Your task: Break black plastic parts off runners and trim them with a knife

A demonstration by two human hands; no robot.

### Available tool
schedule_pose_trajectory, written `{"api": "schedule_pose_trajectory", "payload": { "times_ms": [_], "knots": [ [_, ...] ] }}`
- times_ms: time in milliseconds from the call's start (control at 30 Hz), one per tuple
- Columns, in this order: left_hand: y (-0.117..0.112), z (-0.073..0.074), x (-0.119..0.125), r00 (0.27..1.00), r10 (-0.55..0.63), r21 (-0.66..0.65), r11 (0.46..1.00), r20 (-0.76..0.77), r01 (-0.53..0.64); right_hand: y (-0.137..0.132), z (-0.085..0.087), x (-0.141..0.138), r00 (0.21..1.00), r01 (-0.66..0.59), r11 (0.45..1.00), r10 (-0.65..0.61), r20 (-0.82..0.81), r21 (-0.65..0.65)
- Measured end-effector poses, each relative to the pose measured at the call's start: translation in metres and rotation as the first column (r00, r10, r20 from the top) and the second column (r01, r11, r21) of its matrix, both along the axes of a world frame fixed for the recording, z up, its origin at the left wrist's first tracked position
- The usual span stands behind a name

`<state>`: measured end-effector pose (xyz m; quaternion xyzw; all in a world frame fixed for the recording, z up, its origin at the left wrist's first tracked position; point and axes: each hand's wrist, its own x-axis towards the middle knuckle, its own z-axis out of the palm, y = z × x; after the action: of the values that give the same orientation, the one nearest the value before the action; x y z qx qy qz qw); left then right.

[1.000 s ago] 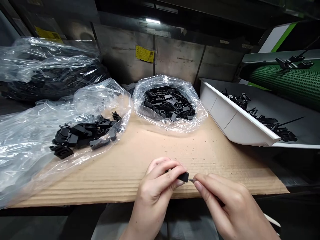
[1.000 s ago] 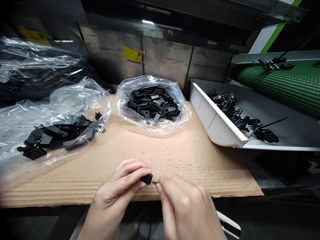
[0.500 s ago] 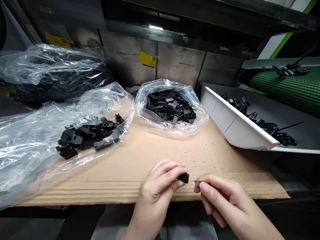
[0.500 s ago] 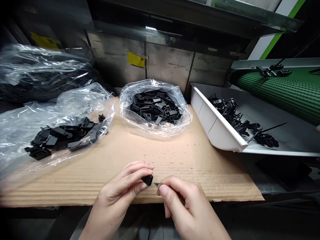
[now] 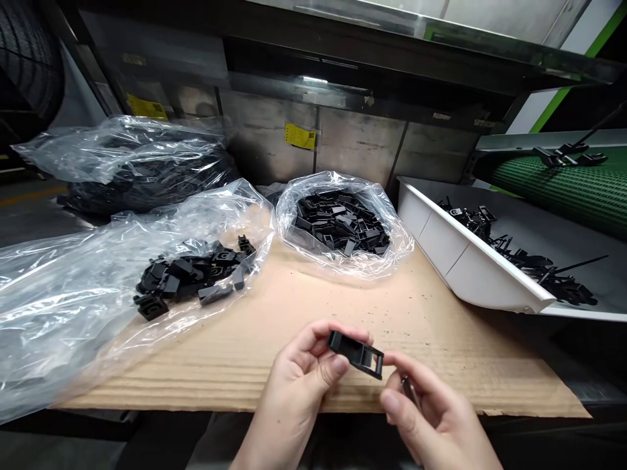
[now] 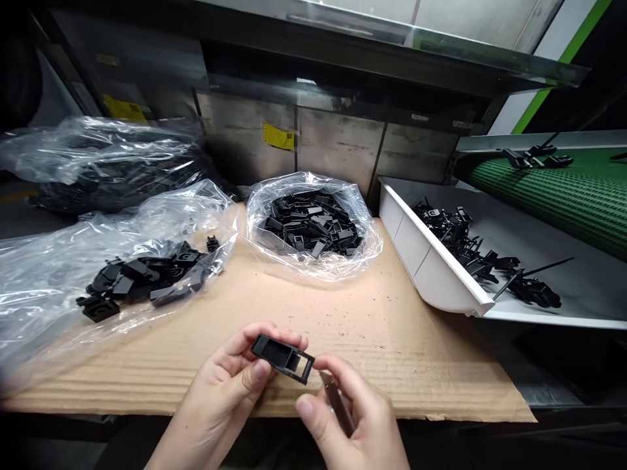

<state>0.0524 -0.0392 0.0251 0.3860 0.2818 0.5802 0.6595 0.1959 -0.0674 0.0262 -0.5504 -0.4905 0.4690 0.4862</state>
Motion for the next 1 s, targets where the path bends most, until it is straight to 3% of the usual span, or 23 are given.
{"api": "schedule_pose_trajectory", "payload": {
  "times_ms": [67, 133, 267, 333, 400, 467, 533, 633, 700, 767, 867, 1000],
  "knots": [
    [-0.002, 0.001, 0.002, 1.000, 0.018, 0.004, 1.000, 0.022, -0.018, 0.004, 0.003, -0.004, 0.996, -0.048, 0.995, 0.042, -0.079, -0.083],
    [-0.006, 0.001, 0.004, 0.997, 0.075, -0.012, 0.997, -0.019, -0.075, 0.006, 0.006, -0.006, 0.998, -0.030, 0.997, 0.026, -0.048, -0.077],
    [-0.011, 0.002, 0.005, 0.967, 0.163, -0.045, 0.984, -0.196, -0.175, 0.007, 0.005, -0.003, 0.972, 0.097, 0.983, -0.127, 0.197, 0.154],
    [-0.010, 0.004, 0.001, 0.951, 0.091, -0.046, 0.993, -0.297, -0.109, 0.006, 0.004, 0.001, 0.950, 0.085, 0.950, -0.168, 0.264, 0.299],
    [-0.006, 0.008, -0.003, 0.923, -0.062, -0.035, 0.998, -0.380, 0.052, 0.005, 0.003, 0.007, 0.940, 0.025, 0.914, -0.159, 0.300, 0.405],
    [-0.002, 0.011, -0.007, 0.874, -0.224, -0.032, 0.972, -0.431, 0.234, 0.005, 0.003, 0.012, 0.930, -0.044, 0.890, -0.129, 0.344, 0.454],
    [0.003, 0.012, -0.007, 0.859, -0.269, -0.037, 0.959, -0.436, 0.282, 0.007, 0.003, 0.018, 0.901, -0.097, 0.882, -0.119, 0.417, 0.461],
    [0.005, 0.009, -0.003, 0.889, -0.076, 0.005, 0.996, -0.451, 0.087, 0.010, 0.001, 0.029, 0.798, -0.165, 0.885, -0.140, 0.586, 0.436],
    [0.004, 0.005, 0.002, 0.868, 0.060, 0.047, 0.998, -0.493, -0.043, 0.010, -0.001, 0.036, 0.726, -0.244, 0.877, -0.118, 0.677, 0.415],
    [0.001, 0.001, 0.006, 0.833, 0.133, 0.061, 0.991, -0.537, -0.119, 0.008, -0.004, 0.042, 0.706, -0.342, 0.848, -0.052, 0.706, 0.405],
    [-0.003, 0.000, 0.008, 0.789, 0.167, 0.078, 0.986, -0.591, -0.150, 0.005, -0.006, 0.045, 0.739, -0.392, 0.824, 0.018, 0.673, 0.409],
    [-0.004, -0.001, 0.006, 0.762, 0.191, 0.126, 0.982, -0.619, -0.144, 0.005, -0.010, 0.042, 0.740, -0.326, 0.846, -0.049, 0.671, 0.421]
  ]
}}
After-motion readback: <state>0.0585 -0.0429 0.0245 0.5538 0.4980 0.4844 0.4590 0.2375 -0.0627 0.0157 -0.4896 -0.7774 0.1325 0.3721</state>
